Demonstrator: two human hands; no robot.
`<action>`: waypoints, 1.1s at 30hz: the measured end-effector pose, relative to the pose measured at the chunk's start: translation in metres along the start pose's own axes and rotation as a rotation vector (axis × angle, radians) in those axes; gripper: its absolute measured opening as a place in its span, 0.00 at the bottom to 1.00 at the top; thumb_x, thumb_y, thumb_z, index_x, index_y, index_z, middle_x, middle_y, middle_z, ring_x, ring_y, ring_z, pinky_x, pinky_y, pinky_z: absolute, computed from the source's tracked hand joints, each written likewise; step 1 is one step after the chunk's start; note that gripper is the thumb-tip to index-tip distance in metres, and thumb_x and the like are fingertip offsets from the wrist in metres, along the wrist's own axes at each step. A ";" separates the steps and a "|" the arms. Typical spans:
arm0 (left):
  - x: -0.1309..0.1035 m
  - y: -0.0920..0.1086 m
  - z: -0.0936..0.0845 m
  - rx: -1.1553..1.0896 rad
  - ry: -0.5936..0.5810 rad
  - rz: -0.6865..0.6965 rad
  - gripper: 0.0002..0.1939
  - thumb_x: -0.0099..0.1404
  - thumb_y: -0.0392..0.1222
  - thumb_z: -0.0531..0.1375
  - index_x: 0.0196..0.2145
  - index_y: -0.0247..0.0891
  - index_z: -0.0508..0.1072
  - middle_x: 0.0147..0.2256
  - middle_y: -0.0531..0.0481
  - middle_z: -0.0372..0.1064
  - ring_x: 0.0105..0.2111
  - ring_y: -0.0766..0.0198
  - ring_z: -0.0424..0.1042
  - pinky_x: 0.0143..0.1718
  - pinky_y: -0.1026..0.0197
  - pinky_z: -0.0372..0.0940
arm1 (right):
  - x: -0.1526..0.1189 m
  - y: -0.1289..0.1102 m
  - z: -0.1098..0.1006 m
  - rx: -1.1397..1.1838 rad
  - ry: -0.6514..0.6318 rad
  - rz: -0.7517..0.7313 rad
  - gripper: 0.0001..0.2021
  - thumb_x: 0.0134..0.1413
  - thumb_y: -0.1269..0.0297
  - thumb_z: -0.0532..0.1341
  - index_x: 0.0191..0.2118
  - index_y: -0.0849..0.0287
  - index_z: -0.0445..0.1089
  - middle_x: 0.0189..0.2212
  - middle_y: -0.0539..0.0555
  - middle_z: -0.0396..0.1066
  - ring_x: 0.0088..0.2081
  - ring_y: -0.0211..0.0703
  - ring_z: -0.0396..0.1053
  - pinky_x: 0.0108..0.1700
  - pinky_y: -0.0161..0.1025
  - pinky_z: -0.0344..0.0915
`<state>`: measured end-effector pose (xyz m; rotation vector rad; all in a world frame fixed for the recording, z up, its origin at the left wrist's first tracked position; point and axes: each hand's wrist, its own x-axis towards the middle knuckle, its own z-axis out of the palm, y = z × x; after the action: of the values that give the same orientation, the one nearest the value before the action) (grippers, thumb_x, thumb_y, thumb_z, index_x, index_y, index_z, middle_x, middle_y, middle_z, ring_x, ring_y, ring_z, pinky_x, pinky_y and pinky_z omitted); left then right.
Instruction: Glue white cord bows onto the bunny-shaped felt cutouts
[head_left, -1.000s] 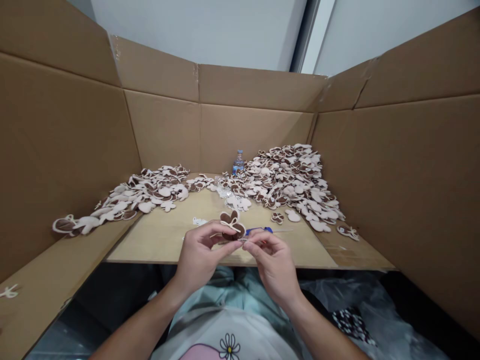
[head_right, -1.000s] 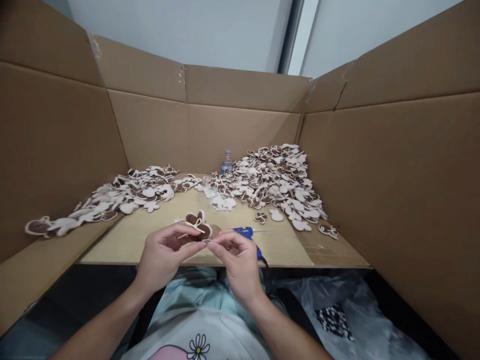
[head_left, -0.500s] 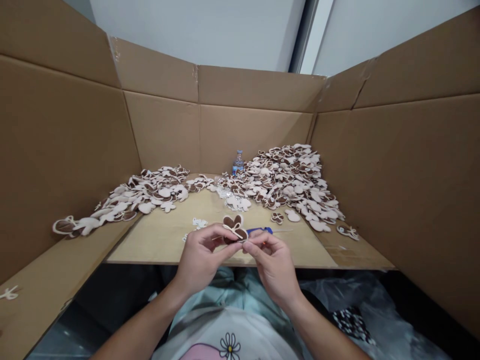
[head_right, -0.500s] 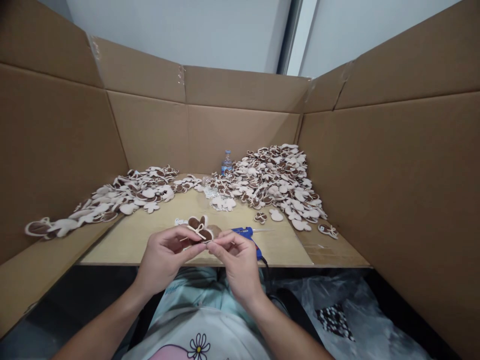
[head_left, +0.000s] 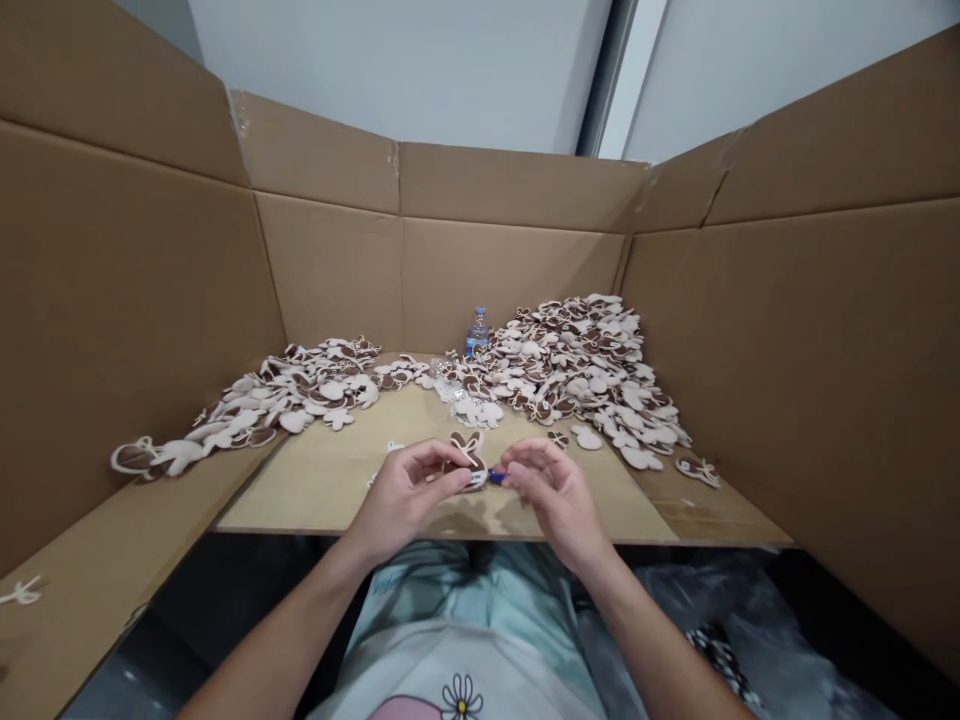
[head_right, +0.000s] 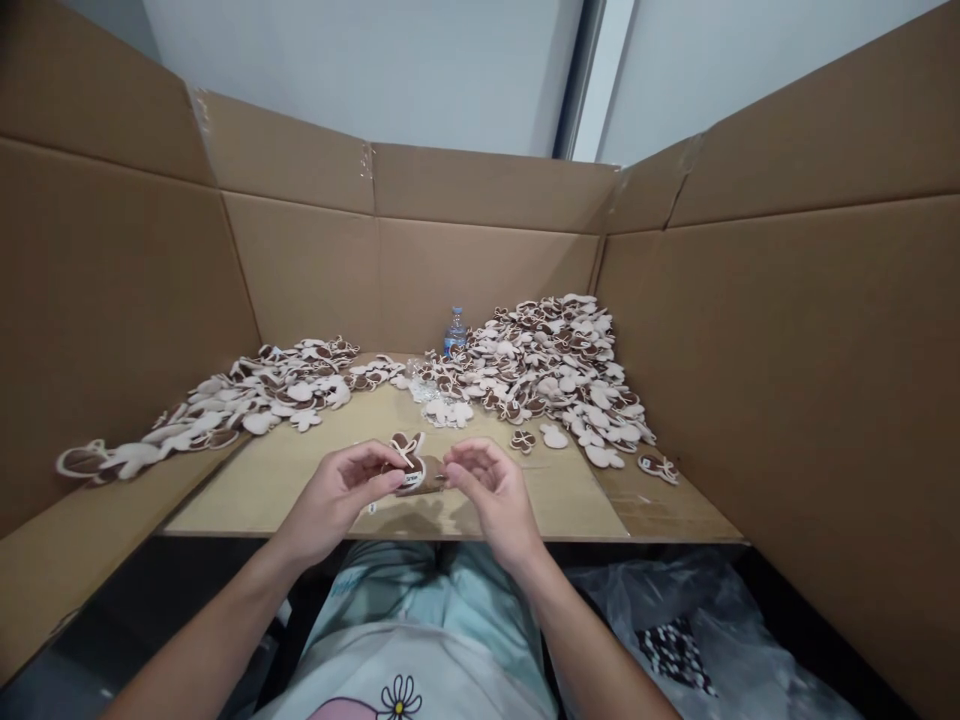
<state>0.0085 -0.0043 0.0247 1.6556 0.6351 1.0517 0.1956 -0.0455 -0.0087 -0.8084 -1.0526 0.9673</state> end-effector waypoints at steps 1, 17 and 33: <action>0.001 -0.001 0.000 -0.004 0.013 -0.008 0.07 0.57 0.40 0.67 0.31 0.36 0.74 0.31 0.51 0.73 0.33 0.65 0.71 0.37 0.63 0.65 | 0.001 -0.001 -0.003 -0.065 -0.029 -0.025 0.12 0.48 0.59 0.70 0.38 0.55 0.73 0.33 0.51 0.75 0.35 0.41 0.73 0.37 0.37 0.69; 0.000 -0.017 0.007 0.029 -0.119 -0.160 0.09 0.45 0.34 0.71 0.23 0.36 0.73 0.24 0.54 0.71 0.26 0.66 0.68 0.31 0.64 0.61 | 0.001 0.002 -0.015 -0.361 -0.344 -0.013 0.08 0.54 0.60 0.66 0.38 0.57 0.74 0.30 0.51 0.74 0.32 0.38 0.69 0.35 0.35 0.65; 0.020 -0.024 -0.041 0.194 0.184 -0.091 0.17 0.60 0.54 0.62 0.28 0.35 0.78 0.36 0.41 0.80 0.39 0.52 0.77 0.42 0.55 0.70 | 0.012 0.000 -0.023 -0.489 -0.171 0.013 0.16 0.50 0.52 0.66 0.43 0.54 0.77 0.41 0.58 0.77 0.40 0.46 0.75 0.36 0.39 0.71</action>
<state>-0.0154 0.0396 0.0126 1.6897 0.9502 1.1124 0.2198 -0.0369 -0.0118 -1.1448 -1.4639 0.8076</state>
